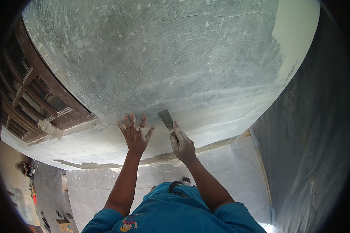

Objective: Apply and smooth plaster or wall filler onto a wall surface using a putty knife.

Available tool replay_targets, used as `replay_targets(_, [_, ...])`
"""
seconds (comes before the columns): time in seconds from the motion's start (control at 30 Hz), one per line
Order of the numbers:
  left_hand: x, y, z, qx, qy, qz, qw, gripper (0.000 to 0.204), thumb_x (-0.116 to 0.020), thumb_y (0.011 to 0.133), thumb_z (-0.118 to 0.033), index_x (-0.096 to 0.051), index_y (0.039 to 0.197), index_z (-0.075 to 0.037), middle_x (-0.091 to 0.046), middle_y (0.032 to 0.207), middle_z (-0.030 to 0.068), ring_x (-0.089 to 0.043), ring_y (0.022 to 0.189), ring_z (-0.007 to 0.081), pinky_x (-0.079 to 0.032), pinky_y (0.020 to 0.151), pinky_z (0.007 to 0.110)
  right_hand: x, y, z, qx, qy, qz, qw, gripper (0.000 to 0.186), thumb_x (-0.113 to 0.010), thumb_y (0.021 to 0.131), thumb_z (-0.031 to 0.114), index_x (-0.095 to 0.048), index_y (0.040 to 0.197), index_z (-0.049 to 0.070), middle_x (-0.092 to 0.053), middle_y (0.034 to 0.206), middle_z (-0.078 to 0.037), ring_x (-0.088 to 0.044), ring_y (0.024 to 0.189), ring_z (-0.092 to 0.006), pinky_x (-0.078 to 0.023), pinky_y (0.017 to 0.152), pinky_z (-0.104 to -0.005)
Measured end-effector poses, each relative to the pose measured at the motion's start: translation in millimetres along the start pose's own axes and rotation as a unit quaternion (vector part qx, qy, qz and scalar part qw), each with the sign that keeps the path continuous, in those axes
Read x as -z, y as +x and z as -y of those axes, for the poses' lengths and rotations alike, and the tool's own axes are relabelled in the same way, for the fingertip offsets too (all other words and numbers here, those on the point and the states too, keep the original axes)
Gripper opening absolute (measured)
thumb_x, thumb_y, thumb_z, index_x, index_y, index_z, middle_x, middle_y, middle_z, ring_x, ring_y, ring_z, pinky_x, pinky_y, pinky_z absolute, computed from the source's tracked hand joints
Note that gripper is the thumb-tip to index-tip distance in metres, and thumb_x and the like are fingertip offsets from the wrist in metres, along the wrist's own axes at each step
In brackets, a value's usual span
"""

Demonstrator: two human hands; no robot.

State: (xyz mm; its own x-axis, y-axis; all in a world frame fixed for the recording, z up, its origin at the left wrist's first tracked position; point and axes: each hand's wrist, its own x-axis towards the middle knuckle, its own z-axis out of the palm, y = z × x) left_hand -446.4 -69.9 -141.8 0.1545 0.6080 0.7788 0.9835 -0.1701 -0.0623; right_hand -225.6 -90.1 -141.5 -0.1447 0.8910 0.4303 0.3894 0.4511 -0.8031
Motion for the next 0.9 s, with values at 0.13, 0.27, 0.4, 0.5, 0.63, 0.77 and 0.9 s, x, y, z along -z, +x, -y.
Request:
replay_targets(0.13, [8, 1, 13, -0.007, 0.024, 0.005, 1.000, 0.063, -0.075, 0.086, -0.043, -0.053, 0.145, -0.039, -0.020, 0.167, 0.0093, -0.010, 0.155, 0.0350, -0.004, 0.119, 0.068, -21, -16, -6, 0.023, 0.016, -0.060, 0.998, 0.057, -0.056, 0.099, 0.010, -0.038, 0.152, -0.002, -0.060, 0.130, -0.031, -0.068, 0.111, -0.0346, -0.054, 0.091, -0.0372])
replay_targets(0.27, [14, 0, 17, -0.005, 0.022, 0.013, 1.000, 0.064, -0.074, 0.086, -0.042, -0.051, 0.146, -0.039, -0.021, 0.167, 0.0085, -0.011, 0.155, 0.0344, -0.005, 0.119, 0.067, -16, 14, 43, -0.031, 0.073, -0.058, 0.995, 0.059, -0.055, 0.099, 0.010, -0.034, 0.153, -0.003, -0.061, 0.128, -0.031, -0.069, 0.107, -0.0327, -0.053, 0.090, -0.0364])
replay_targets(0.4, [8, -12, 28, -0.029, 0.025, 0.033, 0.999, 0.065, -0.074, 0.087, -0.041, -0.051, 0.147, -0.038, -0.024, 0.166, 0.0066, -0.014, 0.155, 0.0343, -0.007, 0.119, 0.067, -45, -27, -2, -0.004, 0.005, -0.075, 0.997, 0.059, -0.056, 0.099, 0.009, -0.035, 0.152, -0.004, -0.062, 0.128, -0.030, -0.069, 0.106, -0.0330, -0.053, 0.090, -0.0362])
replay_targets(0.5, [1, -22, 45, -0.040, 0.027, 0.033, 0.998, 0.065, -0.075, 0.086, -0.041, -0.051, 0.147, -0.035, -0.025, 0.166, 0.0076, -0.015, 0.154, 0.0350, -0.008, 0.119, 0.068, -51, -32, 12, -0.026, 0.004, -0.040, 0.999, 0.059, -0.056, 0.098, 0.008, -0.035, 0.152, -0.004, -0.060, 0.131, -0.031, -0.068, 0.111, -0.0336, -0.053, 0.092, -0.0356])
replay_targets(0.63, [8, -36, 57, 0.020, 0.012, -0.001, 1.000, 0.075, -0.078, 0.083, -0.047, -0.048, 0.150, -0.028, -0.025, 0.165, 0.0143, -0.016, 0.154, 0.0375, -0.008, 0.117, 0.069, -51, -9, 39, -0.052, 0.048, -0.017, 0.997, 0.059, -0.055, 0.099, 0.008, -0.034, 0.153, -0.003, -0.055, 0.137, -0.031, -0.064, 0.119, -0.0371, -0.052, 0.095, -0.0374])
replay_targets(0.77, [23, -28, 73, 0.071, -0.027, -0.097, 0.992, 0.087, -0.080, 0.080, -0.052, -0.042, 0.153, -0.026, -0.026, 0.163, 0.0188, -0.017, 0.153, 0.0389, -0.007, 0.116, 0.072, -72, -26, 21, -0.020, -0.026, 0.001, 0.999, 0.059, -0.055, 0.098, 0.007, -0.035, 0.153, -0.002, -0.056, 0.136, -0.032, -0.065, 0.117, -0.0372, -0.053, 0.094, -0.0383])
replay_targets(0.9, [39, -22, 89, 0.073, -0.016, -0.084, 0.994, 0.099, -0.082, 0.076, -0.054, -0.037, 0.154, -0.012, -0.033, 0.158, 0.0182, -0.023, 0.151, 0.0366, -0.012, 0.118, 0.068, -91, -23, 41, -0.030, 0.007, -0.005, 1.000, 0.059, -0.056, 0.098, 0.007, -0.035, 0.153, -0.001, -0.057, 0.136, -0.031, -0.065, 0.117, -0.0373, -0.053, 0.093, -0.0382])
